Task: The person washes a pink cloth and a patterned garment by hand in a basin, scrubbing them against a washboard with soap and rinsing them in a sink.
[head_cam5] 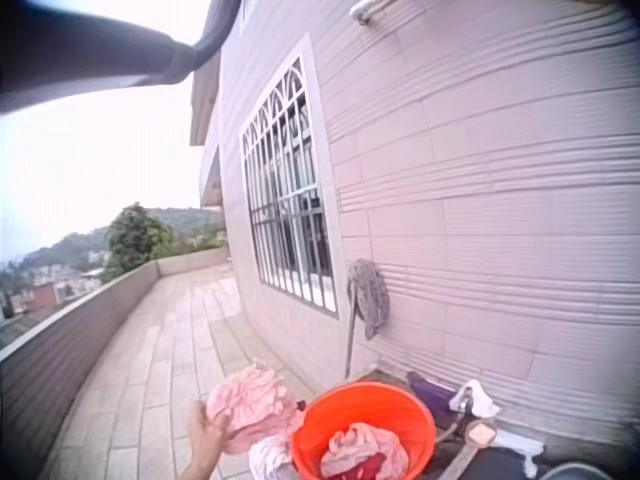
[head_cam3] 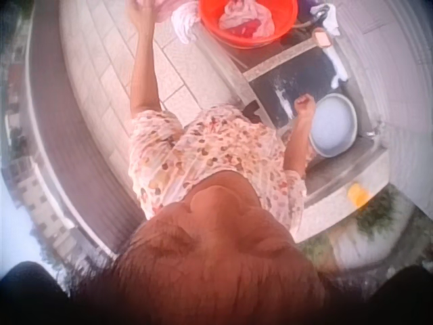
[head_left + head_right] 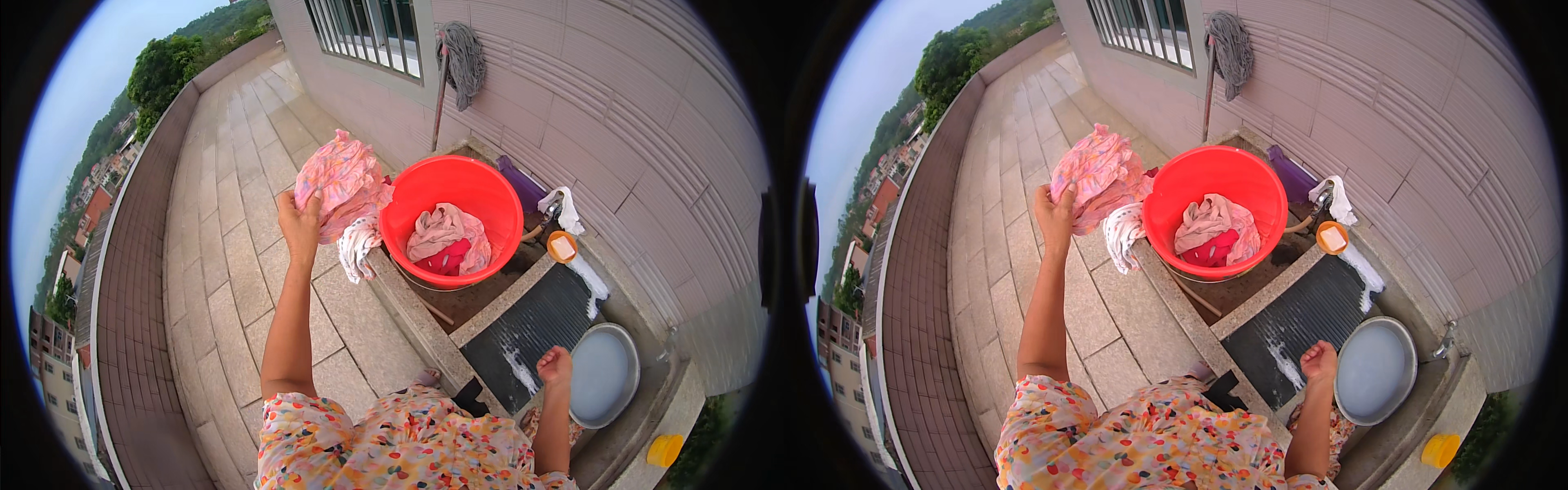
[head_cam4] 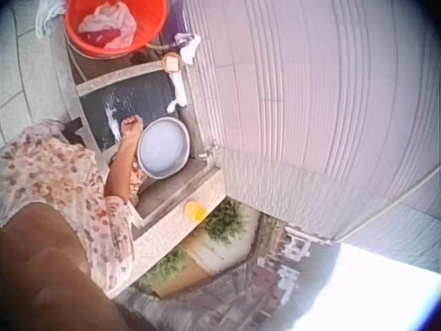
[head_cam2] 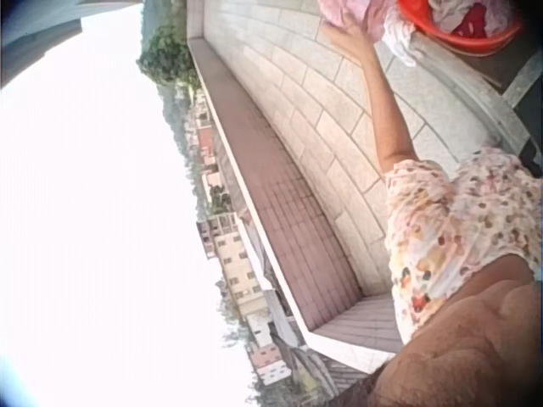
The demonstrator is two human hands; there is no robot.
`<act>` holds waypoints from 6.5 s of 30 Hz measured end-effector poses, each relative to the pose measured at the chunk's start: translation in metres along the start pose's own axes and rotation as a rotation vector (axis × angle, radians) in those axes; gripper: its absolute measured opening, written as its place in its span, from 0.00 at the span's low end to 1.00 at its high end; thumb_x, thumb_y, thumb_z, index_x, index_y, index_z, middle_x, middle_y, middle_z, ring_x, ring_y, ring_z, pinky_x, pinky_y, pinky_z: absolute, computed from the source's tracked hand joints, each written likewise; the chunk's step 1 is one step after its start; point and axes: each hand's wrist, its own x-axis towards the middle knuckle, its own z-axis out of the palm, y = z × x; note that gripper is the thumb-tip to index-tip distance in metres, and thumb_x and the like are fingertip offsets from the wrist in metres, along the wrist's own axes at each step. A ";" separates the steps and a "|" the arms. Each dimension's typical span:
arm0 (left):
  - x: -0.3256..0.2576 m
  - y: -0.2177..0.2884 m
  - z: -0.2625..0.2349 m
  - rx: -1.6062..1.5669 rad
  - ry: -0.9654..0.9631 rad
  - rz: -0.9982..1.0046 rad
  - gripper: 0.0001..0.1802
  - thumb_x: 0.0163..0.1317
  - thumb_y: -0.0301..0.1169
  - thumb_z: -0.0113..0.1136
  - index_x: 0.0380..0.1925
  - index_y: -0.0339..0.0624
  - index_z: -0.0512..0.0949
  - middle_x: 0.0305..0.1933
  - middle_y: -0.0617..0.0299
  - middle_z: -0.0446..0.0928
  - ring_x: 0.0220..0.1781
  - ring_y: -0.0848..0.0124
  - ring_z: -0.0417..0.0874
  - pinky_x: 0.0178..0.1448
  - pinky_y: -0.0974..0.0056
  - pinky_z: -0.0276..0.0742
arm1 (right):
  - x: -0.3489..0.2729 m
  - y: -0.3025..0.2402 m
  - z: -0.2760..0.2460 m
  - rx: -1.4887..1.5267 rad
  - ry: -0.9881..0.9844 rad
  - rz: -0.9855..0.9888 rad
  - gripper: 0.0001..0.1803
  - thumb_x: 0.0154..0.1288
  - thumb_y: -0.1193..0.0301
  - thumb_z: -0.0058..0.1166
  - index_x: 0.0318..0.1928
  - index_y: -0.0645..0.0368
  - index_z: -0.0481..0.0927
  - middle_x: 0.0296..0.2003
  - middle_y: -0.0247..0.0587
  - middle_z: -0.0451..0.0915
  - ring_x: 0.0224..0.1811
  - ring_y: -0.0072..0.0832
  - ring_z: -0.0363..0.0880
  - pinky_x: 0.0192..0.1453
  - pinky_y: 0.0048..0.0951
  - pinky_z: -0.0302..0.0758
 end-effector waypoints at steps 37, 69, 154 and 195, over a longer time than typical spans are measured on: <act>-0.104 0.013 0.276 0.469 -1.830 0.533 0.21 0.52 0.39 0.57 0.46 0.42 0.76 0.47 0.48 0.76 0.51 0.55 0.76 0.53 0.55 0.70 | -0.092 0.051 -0.179 -0.336 0.968 -0.535 0.11 0.52 0.75 0.48 0.36 0.68 0.70 0.19 0.37 0.69 0.14 0.24 0.67 0.16 0.22 0.69; -0.462 0.244 0.182 0.158 -2.290 0.826 0.43 0.49 0.40 0.63 0.64 0.49 0.54 0.56 0.48 0.69 0.58 0.54 0.70 0.59 0.52 0.66 | -0.161 -0.108 -0.218 -0.907 -0.082 -0.293 0.11 0.31 0.73 0.57 0.20 0.69 0.78 0.19 0.42 0.77 0.21 0.27 0.75 0.26 0.27 0.70; -0.647 0.115 0.429 0.673 -2.497 0.653 0.22 0.55 0.47 0.47 0.42 0.47 0.78 0.45 0.52 0.77 0.48 0.57 0.77 0.49 0.56 0.71 | 0.087 -0.107 -0.291 -1.894 0.287 -0.052 0.32 0.50 0.51 0.53 0.57 0.44 0.70 0.56 0.40 0.70 0.64 0.38 0.58 0.63 0.47 0.57; -0.416 0.402 0.343 -0.539 -1.508 0.570 0.10 0.42 0.31 0.64 0.23 0.36 0.77 0.14 0.55 0.71 0.20 0.77 0.73 0.23 0.68 0.66 | -0.114 -0.169 -0.244 0.642 0.009 -0.314 0.09 0.64 0.65 0.49 0.29 0.55 0.70 0.17 0.31 0.70 0.09 0.15 0.62 0.08 0.14 0.53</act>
